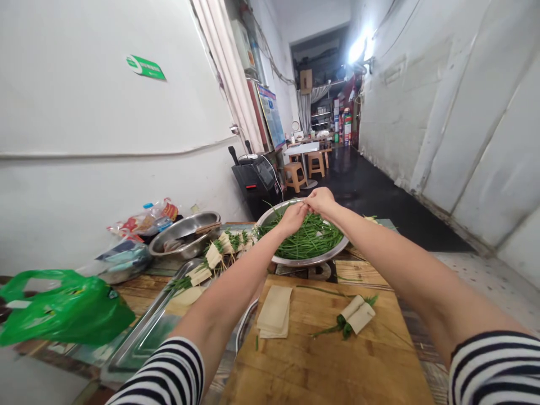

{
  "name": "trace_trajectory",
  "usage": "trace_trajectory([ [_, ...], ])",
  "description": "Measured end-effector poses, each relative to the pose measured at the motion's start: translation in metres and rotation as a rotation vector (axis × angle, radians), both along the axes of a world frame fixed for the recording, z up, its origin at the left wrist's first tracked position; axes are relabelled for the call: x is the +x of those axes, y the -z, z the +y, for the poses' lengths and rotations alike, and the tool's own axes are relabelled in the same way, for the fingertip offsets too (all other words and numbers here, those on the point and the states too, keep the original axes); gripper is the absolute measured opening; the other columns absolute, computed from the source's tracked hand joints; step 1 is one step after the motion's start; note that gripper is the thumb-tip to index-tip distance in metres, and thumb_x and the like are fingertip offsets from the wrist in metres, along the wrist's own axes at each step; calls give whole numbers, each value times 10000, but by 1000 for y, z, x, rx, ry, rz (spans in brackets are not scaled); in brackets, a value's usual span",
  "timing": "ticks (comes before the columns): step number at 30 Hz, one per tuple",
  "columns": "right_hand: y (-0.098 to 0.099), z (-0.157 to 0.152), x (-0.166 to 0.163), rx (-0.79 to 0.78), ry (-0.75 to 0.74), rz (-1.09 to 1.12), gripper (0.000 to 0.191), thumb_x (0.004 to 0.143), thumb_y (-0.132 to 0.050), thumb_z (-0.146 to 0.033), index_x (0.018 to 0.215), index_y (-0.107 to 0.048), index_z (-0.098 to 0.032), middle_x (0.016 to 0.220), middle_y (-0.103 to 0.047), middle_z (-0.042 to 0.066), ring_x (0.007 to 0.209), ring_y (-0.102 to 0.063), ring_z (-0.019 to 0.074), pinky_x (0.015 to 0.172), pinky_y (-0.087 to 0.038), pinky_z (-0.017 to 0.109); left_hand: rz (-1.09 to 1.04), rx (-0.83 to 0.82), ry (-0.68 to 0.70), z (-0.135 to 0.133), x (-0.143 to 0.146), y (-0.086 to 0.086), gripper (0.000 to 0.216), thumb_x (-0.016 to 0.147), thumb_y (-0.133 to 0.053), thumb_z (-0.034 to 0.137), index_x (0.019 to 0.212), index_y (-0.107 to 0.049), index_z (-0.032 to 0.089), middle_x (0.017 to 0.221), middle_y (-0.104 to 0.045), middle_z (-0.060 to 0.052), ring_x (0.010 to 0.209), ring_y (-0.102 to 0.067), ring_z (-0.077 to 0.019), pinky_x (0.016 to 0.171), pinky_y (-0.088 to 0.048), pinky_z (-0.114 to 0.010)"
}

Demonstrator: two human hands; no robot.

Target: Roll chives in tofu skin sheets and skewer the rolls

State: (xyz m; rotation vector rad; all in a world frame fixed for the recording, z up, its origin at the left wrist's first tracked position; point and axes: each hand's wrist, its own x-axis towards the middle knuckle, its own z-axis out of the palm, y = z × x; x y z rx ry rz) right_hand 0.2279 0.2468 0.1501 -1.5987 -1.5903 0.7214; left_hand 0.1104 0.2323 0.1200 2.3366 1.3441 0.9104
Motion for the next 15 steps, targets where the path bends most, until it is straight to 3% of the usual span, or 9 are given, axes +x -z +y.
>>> trace_trajectory([
  [4, -12, 6, 12, 36, -21, -176, 65, 712, -683, -152, 655, -657, -136, 497, -617, 6, 479, -586, 116, 524, -461, 196, -65, 2, -50, -2, -24, -8, 321, 959, -356, 279, 985, -650, 153, 904, -706, -74, 850, -633, -194, 764, -478, -288],
  [9, -30, 2, 11, 103, -80, -298, 132, 651, -671, -71, 561, -634, -160, 423, -556, -10, 560, -626, 149, 644, -489, 214, -114, 61, -114, 5, -48, -19, 302, 938, -392, 257, 1091, -631, 156, 1078, -682, -117, 1080, -585, -233, 883, -455, -330],
  [12, -32, -1, 4, 111, -148, -273, 91, 676, -682, -116, 604, -644, -158, 432, -563, -15, 498, -598, 136, 569, -486, 212, -153, 45, 32, 5, -38, -14, 302, 883, -509, 227, 1170, -587, 175, 1134, -665, -96, 1137, -559, -221, 952, -430, -327],
  [15, -31, -3, 1, 93, -206, -190, 80, 737, -682, -185, 674, -656, -142, 511, -627, 5, 459, -574, 109, 479, -471, 192, -245, -61, 186, 1, -26, -6, 280, 894, -484, 205, 1159, -569, 180, 954, -694, -57, 990, -619, -193, 927, -448, -327],
])
